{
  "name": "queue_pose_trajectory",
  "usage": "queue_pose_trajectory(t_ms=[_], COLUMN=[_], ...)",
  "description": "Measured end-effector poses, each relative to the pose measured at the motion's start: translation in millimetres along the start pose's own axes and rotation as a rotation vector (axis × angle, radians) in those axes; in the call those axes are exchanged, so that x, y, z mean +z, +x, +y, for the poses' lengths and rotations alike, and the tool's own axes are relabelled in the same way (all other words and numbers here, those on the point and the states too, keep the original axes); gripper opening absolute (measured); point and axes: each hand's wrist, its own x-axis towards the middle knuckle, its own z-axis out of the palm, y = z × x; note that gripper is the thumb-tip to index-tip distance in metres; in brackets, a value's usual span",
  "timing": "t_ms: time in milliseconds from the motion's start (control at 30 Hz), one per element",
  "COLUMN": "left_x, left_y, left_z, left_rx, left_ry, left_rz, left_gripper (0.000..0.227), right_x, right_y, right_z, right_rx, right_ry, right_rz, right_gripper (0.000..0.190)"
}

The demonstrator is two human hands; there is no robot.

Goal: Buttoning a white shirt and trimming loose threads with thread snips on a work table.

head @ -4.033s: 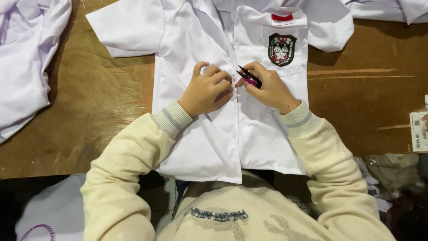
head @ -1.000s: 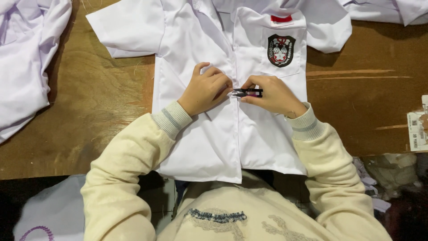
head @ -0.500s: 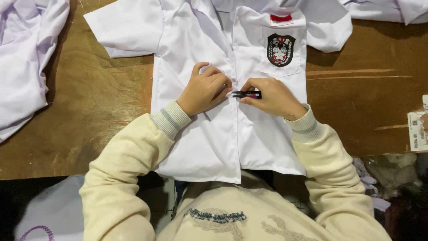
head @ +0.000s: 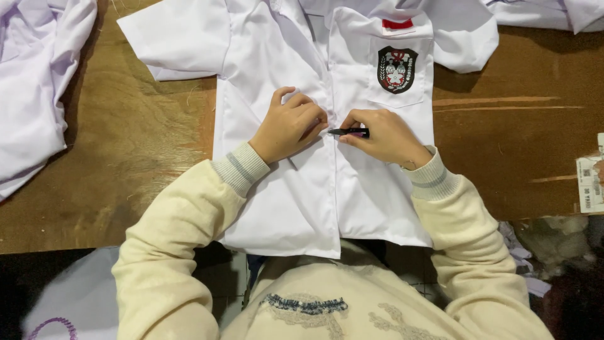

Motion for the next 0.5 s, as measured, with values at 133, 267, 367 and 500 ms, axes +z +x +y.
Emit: queue_pose_trajectory(t_ms=[133,267,367,500], left_x=[0,-1,-1,-5], left_y=[0,1,2,4], left_z=[0,1,1,3], left_rx=[0.007,0.011,0.015,0.014], left_ry=[0.019,0.017,0.012,0.011], left_rz=[0.016,0.025,0.035,0.056], left_gripper=[0.011,0.011,0.010,0.010], right_x=[1,2,-1,-7], right_y=[1,1,3,1], right_z=[2,3,4,10], right_rx=[-0.001,0.005,0.041,0.049], right_ry=[-0.010,-0.015,0.084,0.218], right_rz=[0.005,0.007,0.010,0.076], right_gripper=[0.021,0.021,0.020,0.022])
